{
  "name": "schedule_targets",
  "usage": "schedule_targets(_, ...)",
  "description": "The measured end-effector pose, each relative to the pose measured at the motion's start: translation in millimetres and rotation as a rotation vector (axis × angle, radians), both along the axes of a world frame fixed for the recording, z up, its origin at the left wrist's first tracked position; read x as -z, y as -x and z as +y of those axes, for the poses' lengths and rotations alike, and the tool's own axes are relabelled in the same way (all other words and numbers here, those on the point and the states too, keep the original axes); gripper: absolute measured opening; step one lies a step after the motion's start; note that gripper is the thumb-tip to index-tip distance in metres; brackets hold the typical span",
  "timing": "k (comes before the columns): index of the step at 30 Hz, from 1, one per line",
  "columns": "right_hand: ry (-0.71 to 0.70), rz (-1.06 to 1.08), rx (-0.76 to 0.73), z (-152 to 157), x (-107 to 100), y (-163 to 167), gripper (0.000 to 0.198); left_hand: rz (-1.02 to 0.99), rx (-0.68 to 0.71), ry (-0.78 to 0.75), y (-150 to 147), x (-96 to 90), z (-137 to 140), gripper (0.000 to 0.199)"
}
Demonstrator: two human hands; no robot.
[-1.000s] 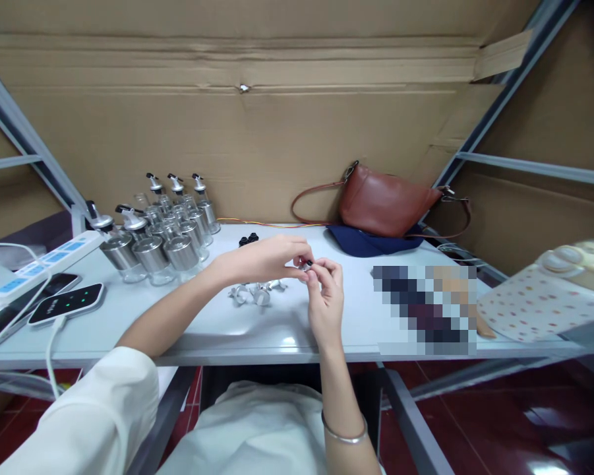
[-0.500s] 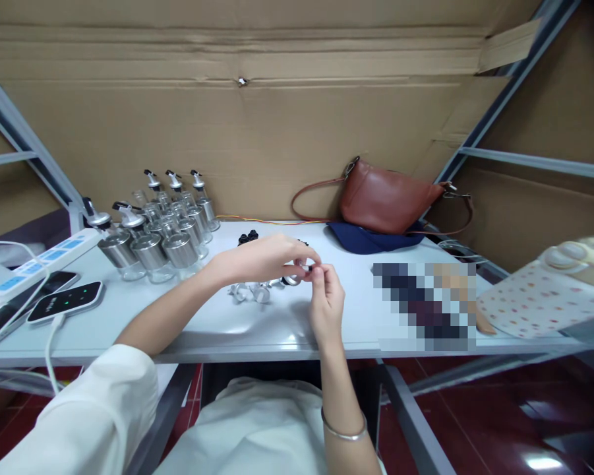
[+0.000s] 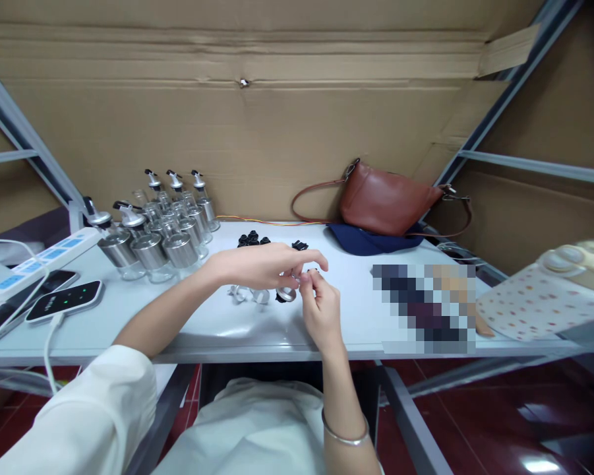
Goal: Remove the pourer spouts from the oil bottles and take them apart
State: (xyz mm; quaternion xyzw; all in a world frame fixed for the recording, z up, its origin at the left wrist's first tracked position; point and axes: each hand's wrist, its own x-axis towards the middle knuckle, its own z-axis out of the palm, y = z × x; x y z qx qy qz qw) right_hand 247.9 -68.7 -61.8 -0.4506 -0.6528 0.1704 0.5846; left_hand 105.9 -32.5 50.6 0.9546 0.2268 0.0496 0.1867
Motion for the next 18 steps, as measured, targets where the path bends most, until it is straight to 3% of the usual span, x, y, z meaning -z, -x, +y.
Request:
schedule_targets(5, -0.021, 0.016, 0.005, 0, 1, 0, 0.032, -0.027, 0.012, 0.109, 0, -3.4, 3, 0.032)
schedule_targets(12, -0.091, 0.083, -0.057, -4, 0, 1, 0.027, -0.160, 0.084, 0.588, 7, -1.1, 22, 0.030)
schedule_targets(14, -0.106, 0.153, -0.058, -5, -1, -3, 0.021, -0.144, 0.061, 0.588, 11, 0.7, 28, 0.027)
schedule_targets(18, -0.162, 0.317, -0.023, -3, -2, -14, 0.005, -0.101, -0.064, 0.420, 17, 0.8, 35, 0.028)
